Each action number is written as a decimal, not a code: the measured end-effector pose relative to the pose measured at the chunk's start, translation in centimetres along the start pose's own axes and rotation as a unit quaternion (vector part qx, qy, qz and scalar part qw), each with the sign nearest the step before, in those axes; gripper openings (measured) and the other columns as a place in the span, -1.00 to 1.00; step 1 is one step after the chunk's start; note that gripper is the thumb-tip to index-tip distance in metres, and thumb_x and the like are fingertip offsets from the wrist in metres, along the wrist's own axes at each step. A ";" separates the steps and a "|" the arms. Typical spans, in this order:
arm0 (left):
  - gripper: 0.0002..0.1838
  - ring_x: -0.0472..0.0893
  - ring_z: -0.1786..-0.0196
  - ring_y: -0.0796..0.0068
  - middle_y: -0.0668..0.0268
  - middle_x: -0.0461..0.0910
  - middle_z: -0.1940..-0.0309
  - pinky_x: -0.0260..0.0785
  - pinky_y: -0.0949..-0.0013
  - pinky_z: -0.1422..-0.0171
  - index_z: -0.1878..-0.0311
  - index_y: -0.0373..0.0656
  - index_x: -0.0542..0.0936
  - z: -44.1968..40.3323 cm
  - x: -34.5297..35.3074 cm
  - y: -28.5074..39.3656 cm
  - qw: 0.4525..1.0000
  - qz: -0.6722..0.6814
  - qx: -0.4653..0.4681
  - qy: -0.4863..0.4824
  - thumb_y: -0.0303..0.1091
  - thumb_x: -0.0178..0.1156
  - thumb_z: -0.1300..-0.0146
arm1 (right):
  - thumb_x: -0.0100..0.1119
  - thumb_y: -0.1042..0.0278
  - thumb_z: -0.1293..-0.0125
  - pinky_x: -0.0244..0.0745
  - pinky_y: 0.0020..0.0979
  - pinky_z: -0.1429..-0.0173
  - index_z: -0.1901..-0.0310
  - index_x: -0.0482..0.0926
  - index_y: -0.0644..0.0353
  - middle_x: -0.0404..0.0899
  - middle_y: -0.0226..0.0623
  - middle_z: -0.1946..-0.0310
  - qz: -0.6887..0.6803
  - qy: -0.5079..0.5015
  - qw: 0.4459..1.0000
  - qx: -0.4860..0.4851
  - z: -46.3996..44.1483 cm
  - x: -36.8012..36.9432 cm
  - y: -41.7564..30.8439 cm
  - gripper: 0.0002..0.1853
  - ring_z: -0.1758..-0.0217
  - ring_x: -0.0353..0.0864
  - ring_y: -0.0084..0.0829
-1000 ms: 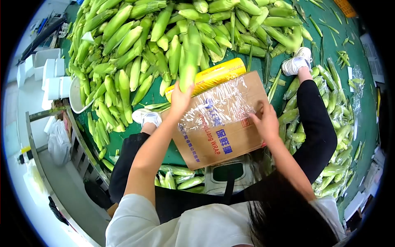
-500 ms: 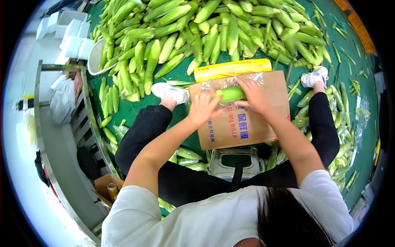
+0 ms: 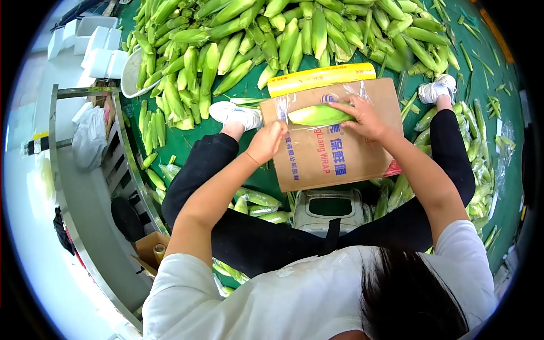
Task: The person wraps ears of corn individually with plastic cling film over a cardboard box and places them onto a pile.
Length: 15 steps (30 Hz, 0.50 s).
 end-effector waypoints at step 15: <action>-0.12 0.69 0.06 0.21 0.20 0.66 0.03 0.56 0.20 -0.08 -0.47 -0.04 0.39 -15.1 -2.8 -7.7 0.968 -0.027 -0.207 -0.140 -0.15 0.55 -0.07 | 0.21 0.02 -0.37 0.31 0.02 -0.40 -0.21 0.58 0.02 0.42 -0.14 -0.39 0.191 0.136 0.971 0.035 -8.2 -3.0 2.1 -0.55 -0.36 0.45 -0.07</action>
Point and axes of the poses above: each hand's wrist, its own z-axis away from the middle knuckle, its own x-axis out of the palm, y = z × x, the point moved 9 cm from there along -z, towards the middle knuckle
